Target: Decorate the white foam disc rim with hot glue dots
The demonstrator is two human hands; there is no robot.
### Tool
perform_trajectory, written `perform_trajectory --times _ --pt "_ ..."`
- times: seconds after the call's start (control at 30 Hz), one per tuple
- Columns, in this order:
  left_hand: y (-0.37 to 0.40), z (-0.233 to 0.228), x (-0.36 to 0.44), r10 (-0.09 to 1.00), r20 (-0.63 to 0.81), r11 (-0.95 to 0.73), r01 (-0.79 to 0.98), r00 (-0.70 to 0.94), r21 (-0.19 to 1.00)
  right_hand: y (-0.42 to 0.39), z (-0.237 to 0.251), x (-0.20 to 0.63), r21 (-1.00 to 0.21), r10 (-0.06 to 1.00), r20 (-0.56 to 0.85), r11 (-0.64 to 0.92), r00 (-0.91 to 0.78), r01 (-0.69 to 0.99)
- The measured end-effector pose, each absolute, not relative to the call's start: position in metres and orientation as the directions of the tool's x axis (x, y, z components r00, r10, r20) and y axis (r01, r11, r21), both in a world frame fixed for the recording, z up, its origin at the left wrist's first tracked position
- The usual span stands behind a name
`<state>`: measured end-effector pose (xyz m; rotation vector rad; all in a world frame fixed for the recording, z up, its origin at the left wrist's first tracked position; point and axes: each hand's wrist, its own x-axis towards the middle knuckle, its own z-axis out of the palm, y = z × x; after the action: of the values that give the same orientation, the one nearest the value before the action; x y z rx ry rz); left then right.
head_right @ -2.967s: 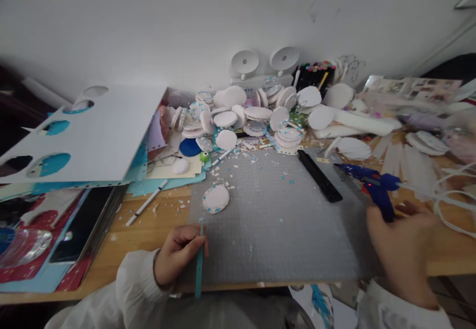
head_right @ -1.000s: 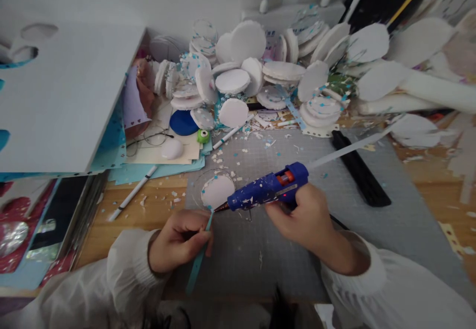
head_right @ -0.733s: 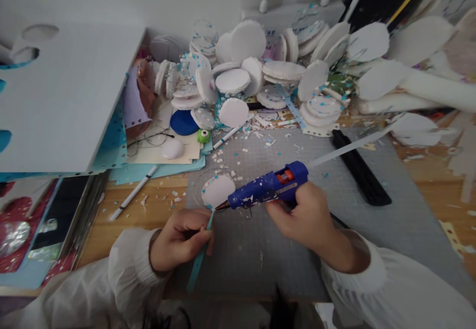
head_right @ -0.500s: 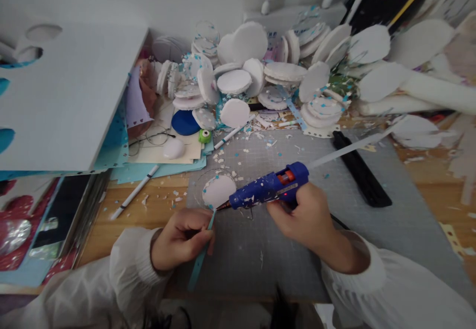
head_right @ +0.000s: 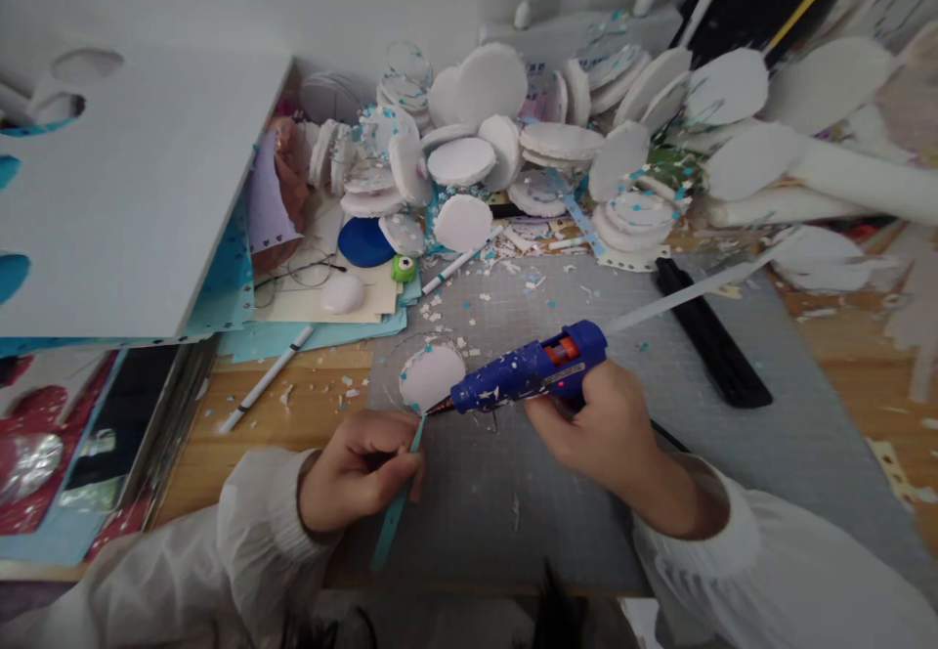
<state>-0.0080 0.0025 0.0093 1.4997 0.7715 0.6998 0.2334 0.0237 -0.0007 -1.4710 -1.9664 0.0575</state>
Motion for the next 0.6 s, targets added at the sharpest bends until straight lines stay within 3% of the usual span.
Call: perform_trajectory --times 0.4,0.6 --pt "0.0017 0.0082 -0.0089 0.809 0.015 -0.047 0.04 0.588 0.998 0.0243 0.0004 0.2339 -0.397 0.854 0.488 0.401 -0.179 0.826" --pt "0.0026 0.0084 -0.0083 0.803 0.025 -0.059 0.039 0.595 0.997 0.0222 -0.0016 0.2354 -0.193 0.775 0.576 0.439 -0.261 0.878"
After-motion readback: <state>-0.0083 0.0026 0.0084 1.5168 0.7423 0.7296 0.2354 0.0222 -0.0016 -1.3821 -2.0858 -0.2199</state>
